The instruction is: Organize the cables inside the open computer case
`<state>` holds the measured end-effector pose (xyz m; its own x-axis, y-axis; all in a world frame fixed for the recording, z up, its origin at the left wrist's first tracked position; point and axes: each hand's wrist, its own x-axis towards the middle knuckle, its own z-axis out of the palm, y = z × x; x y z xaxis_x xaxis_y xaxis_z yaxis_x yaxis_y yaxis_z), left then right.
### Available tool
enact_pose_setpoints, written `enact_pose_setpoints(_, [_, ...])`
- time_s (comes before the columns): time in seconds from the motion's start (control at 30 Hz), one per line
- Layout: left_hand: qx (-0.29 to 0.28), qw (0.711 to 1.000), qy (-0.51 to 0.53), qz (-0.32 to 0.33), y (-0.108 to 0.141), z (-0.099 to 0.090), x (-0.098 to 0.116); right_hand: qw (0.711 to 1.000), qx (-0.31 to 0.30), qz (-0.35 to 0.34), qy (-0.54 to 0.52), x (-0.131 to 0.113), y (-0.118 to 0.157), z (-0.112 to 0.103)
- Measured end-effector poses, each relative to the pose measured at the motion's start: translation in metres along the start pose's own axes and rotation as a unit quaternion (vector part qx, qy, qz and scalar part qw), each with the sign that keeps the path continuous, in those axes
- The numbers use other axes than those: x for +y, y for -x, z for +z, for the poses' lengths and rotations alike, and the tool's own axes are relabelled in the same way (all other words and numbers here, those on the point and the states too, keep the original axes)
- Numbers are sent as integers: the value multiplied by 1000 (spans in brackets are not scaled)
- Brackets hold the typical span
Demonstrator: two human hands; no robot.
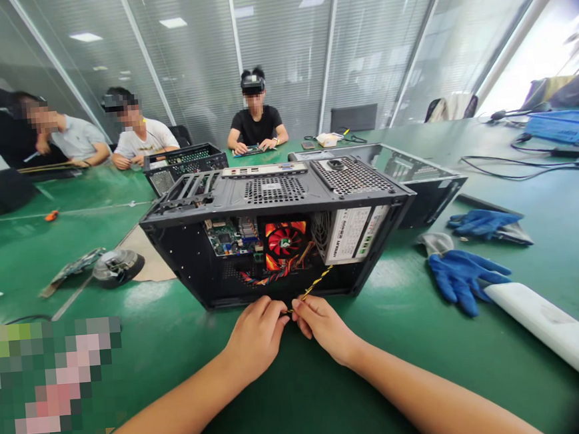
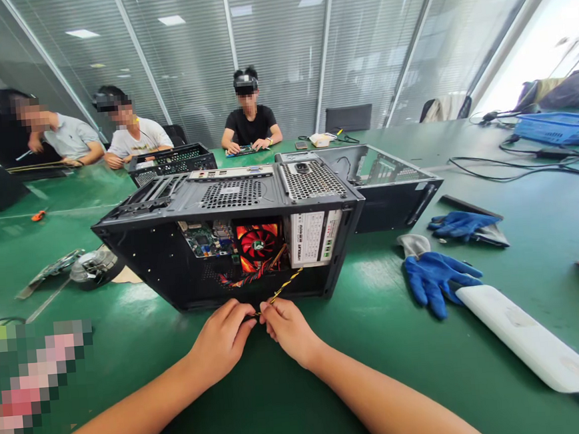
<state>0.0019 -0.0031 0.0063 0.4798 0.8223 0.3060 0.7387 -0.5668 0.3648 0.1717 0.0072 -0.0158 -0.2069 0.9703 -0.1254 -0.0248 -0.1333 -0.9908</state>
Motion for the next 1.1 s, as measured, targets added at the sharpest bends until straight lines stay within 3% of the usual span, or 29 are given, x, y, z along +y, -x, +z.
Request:
enact_pose_setpoints(0.33, [-22, 997, 70, -29, -2, 0, 2, 1000, 0, 5, 4, 1, 0, 0])
enact_pose_setpoints(0.6, [8, 1000, 28, 4, 0, -1, 0, 1000, 4, 3, -1, 0, 0, 0])
enact_pose_setpoints(0.9, [-24, 997, 69, -32, -2, 0, 1, 1000, 2, 11, -3, -1, 1, 0])
enact_pose_setpoints(1.1, [-26, 998, 62, -15, -3, -2, 1, 1000, 4, 3, 0, -1, 1, 1])
